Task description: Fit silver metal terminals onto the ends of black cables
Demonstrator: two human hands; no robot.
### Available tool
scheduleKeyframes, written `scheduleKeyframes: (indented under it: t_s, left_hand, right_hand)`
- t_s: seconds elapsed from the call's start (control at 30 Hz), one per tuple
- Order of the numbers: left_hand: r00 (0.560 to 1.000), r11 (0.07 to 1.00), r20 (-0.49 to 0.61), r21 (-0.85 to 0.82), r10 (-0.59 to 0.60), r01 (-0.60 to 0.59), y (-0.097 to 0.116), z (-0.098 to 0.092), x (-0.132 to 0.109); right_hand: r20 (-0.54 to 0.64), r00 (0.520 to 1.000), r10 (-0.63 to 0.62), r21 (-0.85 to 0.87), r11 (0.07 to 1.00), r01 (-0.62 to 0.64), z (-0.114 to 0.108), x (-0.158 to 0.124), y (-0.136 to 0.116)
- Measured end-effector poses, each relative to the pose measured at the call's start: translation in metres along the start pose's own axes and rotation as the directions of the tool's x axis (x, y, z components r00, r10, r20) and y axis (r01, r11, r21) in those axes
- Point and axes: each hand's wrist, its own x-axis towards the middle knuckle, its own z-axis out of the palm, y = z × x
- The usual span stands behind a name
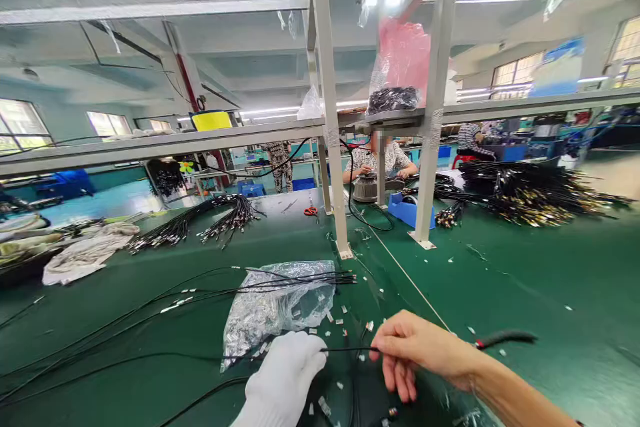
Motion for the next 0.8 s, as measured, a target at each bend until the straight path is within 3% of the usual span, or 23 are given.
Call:
scheduleKeyframes:
  t_s: [0.13, 0.23, 0.3, 0.4, 0.47, 0.7, 0.8]
  left_hand:
    - [0.996, 0.996, -0.059, 0.055, 0.069, -0.066, 0.020, 0.000, -0.004]
    - [0.980, 0.974, -0.057, 0.131, 0.193, -0.184, 0.035, 0.013, -0.001]
    - [0.964, 0.964, -0.111, 0.142, 0.240, -0.224, 0.039, 0.024, 0.001]
    - [0.920, 0.966, -0.299, 0.035, 0.255, -0.256, 0.035, 0.036, 0.002]
    - [0.906, 0.966, -0.353, -0.024, 0.233, -0.258, 0.030, 0.040, 0.000]
    - [0.824, 0.940, -0.458, 0.089, 0.332, -0.330, 0.021, 0.044, -0.003]
    - [0.811, 0.926, -0.455, 0.098, 0.367, -0.364, 0.018, 0.048, -0.002]
  right_hand:
    - [-0.005, 1.000, -0.022, 0.005, 1.000, 0.022, 0.007, 0.004, 0.009]
    - [0.003, 0.999, -0.035, 0.020, 0.999, 0.035, 0.009, 0.004, 0.010]
    - [-0.061, 0.997, -0.050, 0.036, 0.998, 0.053, 0.005, 0.002, 0.009]
    - [-0.239, 0.963, -0.126, 0.012, 0.991, 0.133, -0.004, -0.004, 0.009]
    - [-0.297, 0.936, -0.188, -0.049, 0.982, 0.181, -0.007, -0.008, 0.010]
    - [-0.247, 0.941, -0.231, -0.251, 0.953, 0.168, 0.009, -0.010, 0.016]
    - [-0.244, 0.923, -0.298, -0.345, 0.916, 0.204, 0.011, -0.009, 0.021]
